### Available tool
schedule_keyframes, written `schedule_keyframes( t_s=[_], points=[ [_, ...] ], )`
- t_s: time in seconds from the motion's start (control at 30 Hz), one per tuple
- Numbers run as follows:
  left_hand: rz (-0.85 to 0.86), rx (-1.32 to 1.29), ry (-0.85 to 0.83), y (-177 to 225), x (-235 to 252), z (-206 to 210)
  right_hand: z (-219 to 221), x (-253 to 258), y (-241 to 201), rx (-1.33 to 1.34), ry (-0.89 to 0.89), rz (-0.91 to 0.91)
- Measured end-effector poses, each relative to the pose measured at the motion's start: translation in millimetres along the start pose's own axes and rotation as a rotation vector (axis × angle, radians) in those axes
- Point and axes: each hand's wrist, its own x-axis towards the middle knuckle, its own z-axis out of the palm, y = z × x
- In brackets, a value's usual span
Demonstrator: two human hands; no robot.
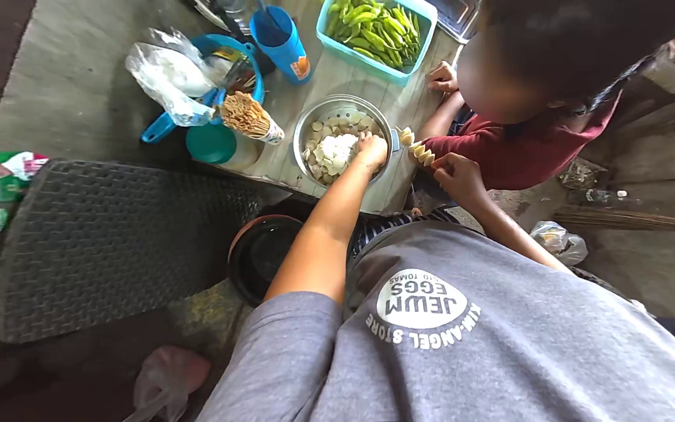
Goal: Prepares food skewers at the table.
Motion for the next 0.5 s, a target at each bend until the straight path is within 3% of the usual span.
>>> schedule_keyframes(
  t_s=[0.3, 0.5],
  points=[
    [-0.013, -0.017, -0.045, -4, 10, -9, 0, -3, 0, 0.001, -0.017, 0.013],
    [0.039, -0.471, 0.145, -24, 1, -10, 3, 3, -2, -0.029, -0.044, 0.006]
  ],
)
